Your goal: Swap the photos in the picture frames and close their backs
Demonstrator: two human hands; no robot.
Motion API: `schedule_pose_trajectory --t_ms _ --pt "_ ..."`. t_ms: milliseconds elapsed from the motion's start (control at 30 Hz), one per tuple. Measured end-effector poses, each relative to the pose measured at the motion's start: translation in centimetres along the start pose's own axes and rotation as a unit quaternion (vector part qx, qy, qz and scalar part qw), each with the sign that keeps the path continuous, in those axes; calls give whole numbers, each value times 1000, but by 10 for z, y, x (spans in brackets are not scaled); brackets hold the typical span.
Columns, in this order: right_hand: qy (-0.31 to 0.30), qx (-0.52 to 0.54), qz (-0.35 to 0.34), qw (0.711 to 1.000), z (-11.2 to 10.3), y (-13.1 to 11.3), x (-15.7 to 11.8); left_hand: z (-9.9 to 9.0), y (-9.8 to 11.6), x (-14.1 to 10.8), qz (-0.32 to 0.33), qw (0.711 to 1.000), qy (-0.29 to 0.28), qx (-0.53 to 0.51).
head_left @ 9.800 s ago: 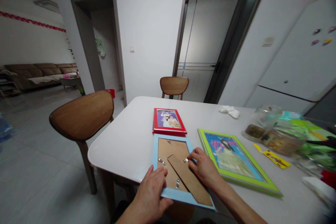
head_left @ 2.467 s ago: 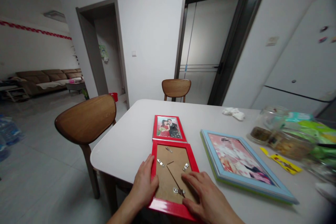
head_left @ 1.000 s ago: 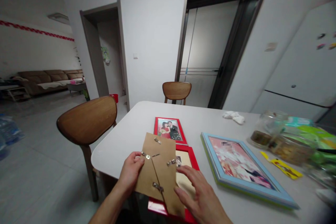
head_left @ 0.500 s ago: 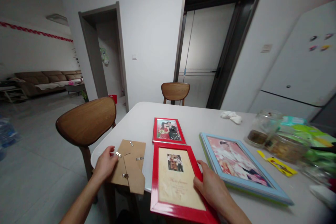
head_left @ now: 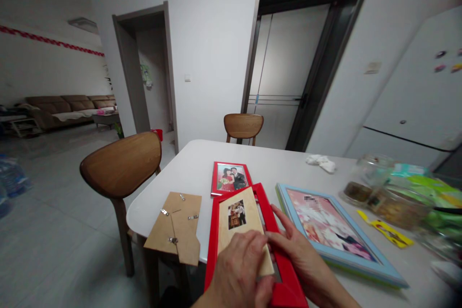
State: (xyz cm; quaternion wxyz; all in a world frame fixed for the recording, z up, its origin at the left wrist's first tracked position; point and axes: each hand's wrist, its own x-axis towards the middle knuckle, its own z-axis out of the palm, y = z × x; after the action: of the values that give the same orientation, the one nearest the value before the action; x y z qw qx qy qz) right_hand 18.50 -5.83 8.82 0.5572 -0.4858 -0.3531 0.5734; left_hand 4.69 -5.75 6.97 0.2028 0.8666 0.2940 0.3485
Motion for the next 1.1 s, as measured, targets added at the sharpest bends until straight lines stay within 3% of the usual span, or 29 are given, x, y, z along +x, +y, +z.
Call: schedule_pose_trajectory --t_ms 100,233,367,467,567,667,800,933,1033,1100 --pt "37 -94 -8 995 -8 6 7 -20 -6 -4 -8 999 46 20" --pt "67 -275 -36 958 -28 21 17 -51 -27 -23 -167 968 188 16" --pt "104 -498 -77 857 -43 37 23 -64 -58 -51 -294 921 247 -62" --pt "106 -597 -105 788 -48 45 25 -60 -77 -72 -326 904 252 -114" --pt "106 -645 -134 745 -50 51 28 -55 -89 -87 -328 915 218 -83" --pt "96 -669 -141 723 -51 53 28 -55 -92 -93 -312 937 158 29" --pt "99 -674 -166 713 -49 54 26 -52 -88 -91 -214 958 96 166" --pt "116 -674 -241 688 -43 57 26 -37 -83 -75 -132 974 -26 182" --pt "99 -655 -273 698 -39 60 27 -30 -83 -64 -131 973 -62 182" --pt "88 -622 -289 722 -35 60 26 -32 -85 -61 -136 976 -36 168"
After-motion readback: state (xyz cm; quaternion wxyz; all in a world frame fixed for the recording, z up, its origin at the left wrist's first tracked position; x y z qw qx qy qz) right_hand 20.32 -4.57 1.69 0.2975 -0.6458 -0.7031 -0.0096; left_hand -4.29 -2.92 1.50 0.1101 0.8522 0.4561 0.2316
